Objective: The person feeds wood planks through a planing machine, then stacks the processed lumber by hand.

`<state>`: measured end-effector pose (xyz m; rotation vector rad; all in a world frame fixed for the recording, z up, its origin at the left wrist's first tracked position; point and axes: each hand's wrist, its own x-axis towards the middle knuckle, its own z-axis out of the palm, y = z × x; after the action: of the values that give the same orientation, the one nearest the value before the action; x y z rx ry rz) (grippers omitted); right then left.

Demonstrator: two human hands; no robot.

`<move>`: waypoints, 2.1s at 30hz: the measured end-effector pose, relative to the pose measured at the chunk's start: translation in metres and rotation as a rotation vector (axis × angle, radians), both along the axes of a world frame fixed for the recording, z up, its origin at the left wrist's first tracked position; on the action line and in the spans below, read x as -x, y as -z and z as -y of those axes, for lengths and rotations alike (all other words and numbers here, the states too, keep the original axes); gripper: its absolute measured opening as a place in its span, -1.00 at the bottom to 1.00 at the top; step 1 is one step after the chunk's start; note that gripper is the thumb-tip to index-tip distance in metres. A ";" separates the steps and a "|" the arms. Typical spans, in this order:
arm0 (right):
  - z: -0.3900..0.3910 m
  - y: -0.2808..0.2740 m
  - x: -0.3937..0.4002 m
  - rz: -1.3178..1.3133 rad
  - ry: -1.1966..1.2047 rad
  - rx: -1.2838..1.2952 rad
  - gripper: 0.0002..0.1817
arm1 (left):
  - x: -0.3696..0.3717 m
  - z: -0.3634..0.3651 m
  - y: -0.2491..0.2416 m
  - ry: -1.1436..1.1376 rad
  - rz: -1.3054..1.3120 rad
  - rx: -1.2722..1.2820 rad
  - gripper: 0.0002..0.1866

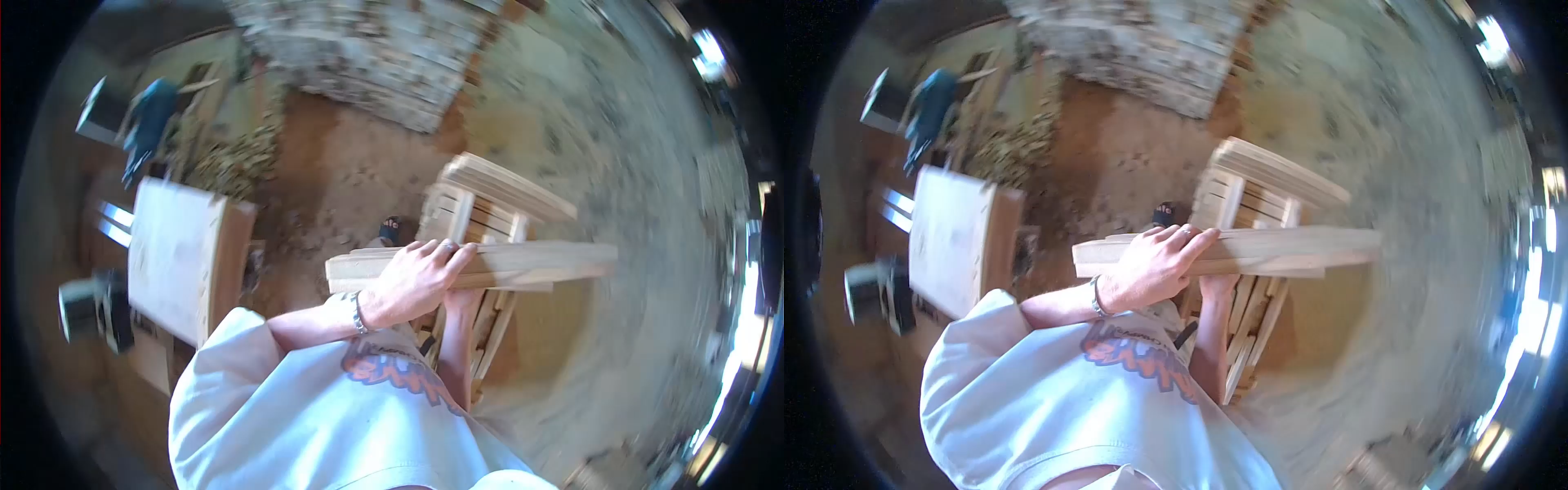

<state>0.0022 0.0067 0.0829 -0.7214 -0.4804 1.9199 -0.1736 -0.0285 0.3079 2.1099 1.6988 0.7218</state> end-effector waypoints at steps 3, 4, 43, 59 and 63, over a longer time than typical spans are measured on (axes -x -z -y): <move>0.047 -0.061 0.036 -0.323 -0.259 0.091 -0.31 | 0.019 0.078 -0.027 -0.141 -0.052 0.004 -0.32; 0.060 -0.081 0.049 -0.257 -0.393 0.039 -0.26 | 0.023 0.101 -0.034 -0.213 -0.078 -0.021 -0.33; 0.288 -0.036 0.472 0.598 -1.511 -0.032 -0.12 | 0.520 0.427 0.126 -1.196 0.483 0.384 -0.19; 0.088 -0.043 0.554 1.029 -1.319 -1.254 -0.50 | 0.222 0.515 0.197 -2.239 1.458 -0.672 -0.67; 0.071 -0.041 0.553 0.992 -1.387 -1.308 -0.52 | 0.208 0.504 0.205 -2.214 1.355 -0.606 -0.62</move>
<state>-0.5509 -0.0644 0.1243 -0.2956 -3.0584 1.4854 -0.3819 -0.5321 0.1033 -1.2701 1.9283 2.2292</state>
